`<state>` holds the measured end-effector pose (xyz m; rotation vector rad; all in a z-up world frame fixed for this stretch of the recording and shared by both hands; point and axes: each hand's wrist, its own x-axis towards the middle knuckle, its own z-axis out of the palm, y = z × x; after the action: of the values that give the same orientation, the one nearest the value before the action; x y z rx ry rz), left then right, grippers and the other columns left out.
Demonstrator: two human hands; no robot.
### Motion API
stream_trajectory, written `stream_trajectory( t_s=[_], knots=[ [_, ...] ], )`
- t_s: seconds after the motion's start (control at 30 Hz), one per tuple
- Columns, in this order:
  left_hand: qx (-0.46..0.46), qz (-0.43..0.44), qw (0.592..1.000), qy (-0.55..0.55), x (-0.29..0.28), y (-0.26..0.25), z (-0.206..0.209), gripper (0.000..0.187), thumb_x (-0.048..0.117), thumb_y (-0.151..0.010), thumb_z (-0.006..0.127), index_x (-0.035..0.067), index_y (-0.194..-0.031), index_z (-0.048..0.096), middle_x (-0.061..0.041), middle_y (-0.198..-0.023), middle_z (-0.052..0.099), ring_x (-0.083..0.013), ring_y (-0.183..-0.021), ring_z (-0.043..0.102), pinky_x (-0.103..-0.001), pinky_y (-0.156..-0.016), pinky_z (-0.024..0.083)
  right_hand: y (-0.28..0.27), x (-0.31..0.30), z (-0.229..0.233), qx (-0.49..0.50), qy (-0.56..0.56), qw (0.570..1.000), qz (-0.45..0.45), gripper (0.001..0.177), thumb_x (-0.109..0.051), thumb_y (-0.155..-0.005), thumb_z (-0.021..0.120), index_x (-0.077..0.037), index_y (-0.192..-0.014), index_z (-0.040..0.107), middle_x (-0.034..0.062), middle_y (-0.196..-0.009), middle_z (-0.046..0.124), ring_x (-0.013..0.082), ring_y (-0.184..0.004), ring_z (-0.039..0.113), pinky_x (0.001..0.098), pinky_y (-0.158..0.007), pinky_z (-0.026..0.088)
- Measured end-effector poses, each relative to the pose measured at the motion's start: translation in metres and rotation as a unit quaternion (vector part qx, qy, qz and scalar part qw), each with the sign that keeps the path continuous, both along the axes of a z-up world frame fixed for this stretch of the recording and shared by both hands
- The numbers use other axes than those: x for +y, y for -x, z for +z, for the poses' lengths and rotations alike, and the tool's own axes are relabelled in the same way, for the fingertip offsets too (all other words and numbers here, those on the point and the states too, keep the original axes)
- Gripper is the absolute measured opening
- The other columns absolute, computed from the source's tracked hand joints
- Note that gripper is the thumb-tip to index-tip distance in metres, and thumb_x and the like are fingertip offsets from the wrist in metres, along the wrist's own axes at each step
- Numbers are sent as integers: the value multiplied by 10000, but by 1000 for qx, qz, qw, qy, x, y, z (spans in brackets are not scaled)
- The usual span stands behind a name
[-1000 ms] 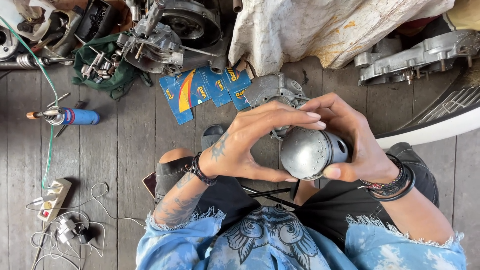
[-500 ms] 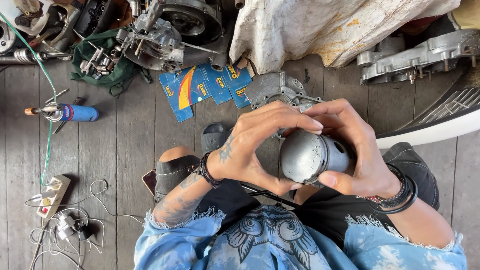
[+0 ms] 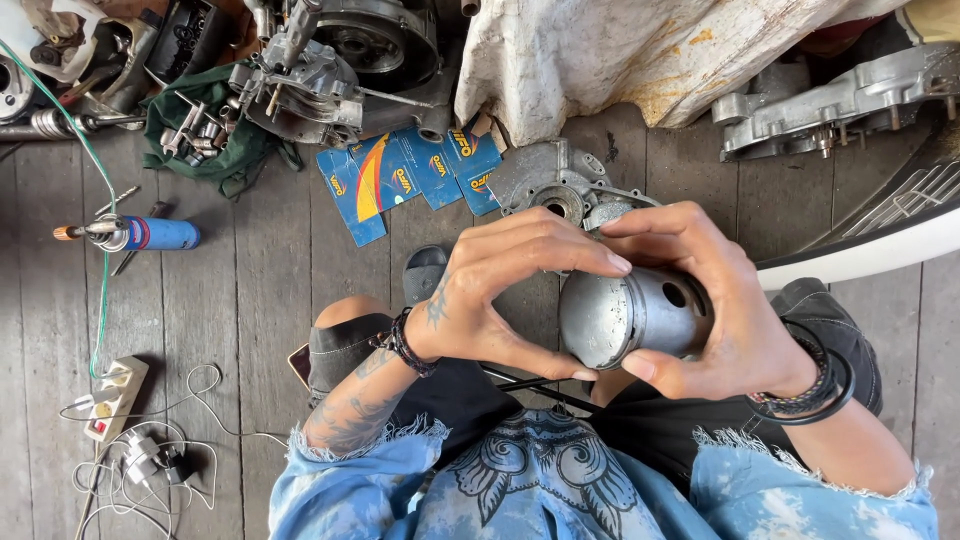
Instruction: The person sits on the floor and installs piston rings onto a piston by hand, then uses a tool to press the rings into place. The person handles the piston and rings repeatedly, adjusting their position and ensuring the rings are seated correctly.
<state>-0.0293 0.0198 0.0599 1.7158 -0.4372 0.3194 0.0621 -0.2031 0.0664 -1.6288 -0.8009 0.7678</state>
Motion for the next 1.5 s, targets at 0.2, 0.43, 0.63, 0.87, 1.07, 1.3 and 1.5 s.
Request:
stream_trajectory(
  t_s=[0.2,0.43,0.63,0.87,1.07,1.3,1.5],
  knots=[
    [0,7,1000,-5,-1,1,0,645,172,-621,976,40,-1165,656,-82,-1139,724,-242,-1024,719,-387,-984,595,-2,5,8,-104,23,994,32,935,-217,-442,860,17,-1289,540,122,-1245,693,212,-1026,730,320,-939,586],
    [-13,6,1000,-10,-1,-1,-8,615,214,-655,975,21,-1149,665,-93,-1150,730,-250,-1021,728,-381,-963,591,1,8,13,-162,46,986,-3,827,-189,-440,863,-2,-1198,593,78,-1123,727,186,-896,741,291,-850,588],
    [-1,4,998,-70,2,-7,-11,685,203,-676,969,-1,-1238,632,-98,-1184,712,-247,-989,694,-382,-943,580,-13,8,-7,-133,32,990,12,843,-220,-484,854,-2,-1228,526,87,-1078,721,188,-895,740,296,-862,587],
    [17,-8,986,-163,12,-23,-22,788,304,-685,975,77,-1337,595,-80,-1261,623,-279,-1161,637,-414,-1049,536,-30,22,-28,108,-9,994,25,877,-291,-693,700,-38,-1468,376,139,-1281,597,214,-1070,642,321,-928,524],
    [86,28,996,-27,15,-24,-44,798,214,-656,968,95,-1346,586,-56,-1139,663,-189,-1041,649,-324,-1000,541,-69,26,-83,112,-71,991,26,610,-413,-1000,537,30,-1405,430,185,-1340,600,248,-1210,619,336,-1049,514],
    [202,108,904,360,8,-36,-117,460,262,-971,744,108,-1386,617,-115,-1342,616,-216,-1245,564,-364,-1083,448,-127,-12,-305,-350,286,883,-126,171,-228,-964,782,-124,-830,799,23,-690,711,214,-552,640,358,-597,556],
    [359,139,714,585,15,-41,-92,886,496,-763,688,-62,-1403,435,-255,-1270,602,-300,-1000,702,-317,-822,610,-73,-87,-466,-186,443,845,-233,269,50,-770,599,-168,-913,666,90,-946,701,338,-849,696,478,-774,569]
  ],
)
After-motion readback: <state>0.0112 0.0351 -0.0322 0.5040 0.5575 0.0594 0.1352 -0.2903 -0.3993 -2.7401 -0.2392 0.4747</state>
